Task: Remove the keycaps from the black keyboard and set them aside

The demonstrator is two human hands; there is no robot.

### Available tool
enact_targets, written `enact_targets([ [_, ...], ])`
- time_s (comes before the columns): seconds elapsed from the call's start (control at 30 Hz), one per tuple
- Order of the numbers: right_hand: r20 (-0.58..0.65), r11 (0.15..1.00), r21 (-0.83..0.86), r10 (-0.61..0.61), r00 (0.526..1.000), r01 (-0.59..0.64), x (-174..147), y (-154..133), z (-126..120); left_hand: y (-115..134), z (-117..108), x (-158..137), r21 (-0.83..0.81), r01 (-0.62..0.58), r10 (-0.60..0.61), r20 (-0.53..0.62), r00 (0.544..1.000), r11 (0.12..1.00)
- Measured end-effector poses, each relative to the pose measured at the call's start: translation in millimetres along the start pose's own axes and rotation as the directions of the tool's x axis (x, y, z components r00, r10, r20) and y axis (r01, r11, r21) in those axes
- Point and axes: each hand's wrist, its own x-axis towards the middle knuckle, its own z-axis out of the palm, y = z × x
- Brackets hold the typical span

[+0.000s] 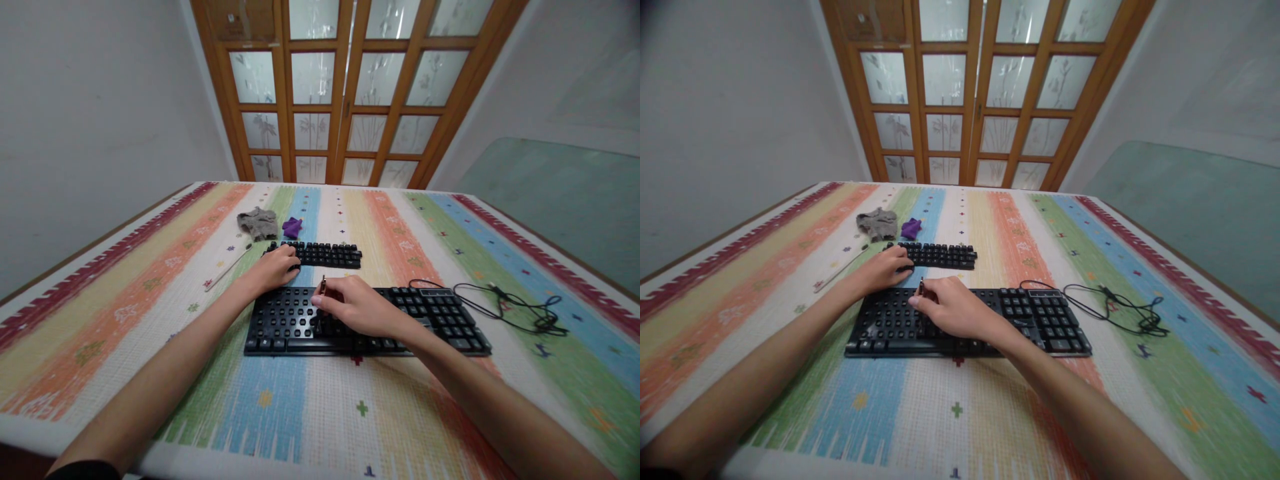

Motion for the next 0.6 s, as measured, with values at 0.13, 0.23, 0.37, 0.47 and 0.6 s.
enact_targets([
  [0.13, -0.029, 0.990, 0.116, 0.086, 0.996, -0.082, 7, 13, 6, 0, 1, 0, 0.007, 0.006, -0.006, 0.003, 1.000, 1.000],
  [0.23, 0.015, 0.962, 0.220, 0.163, 0.986, -0.163, 11, 21, 6, 1, 0, -1, 0.032, 0.003, -0.003, 0.010, 1.000, 0.999],
  [0.37, 0.012, 0.935, 0.307, 0.180, 0.984, -0.175, 11, 22, 2, 1, 1, 0, 0.046, -0.009, 0.009, -0.001, 1.000, 0.999],
  [0.47, -0.022, 0.937, 0.325, 0.144, 0.989, -0.130, 9, 18, -4, 0, 3, -1, 0.042, -0.006, 0.007, -0.014, 1.000, 0.999],
  [0.6, -0.085, 0.954, 0.289, 0.103, 0.991, -0.074, 7, 13, -10, -2, 6, -1, 0.031, 0.006, -0.005, -0.027, 1.000, 1.000],
])
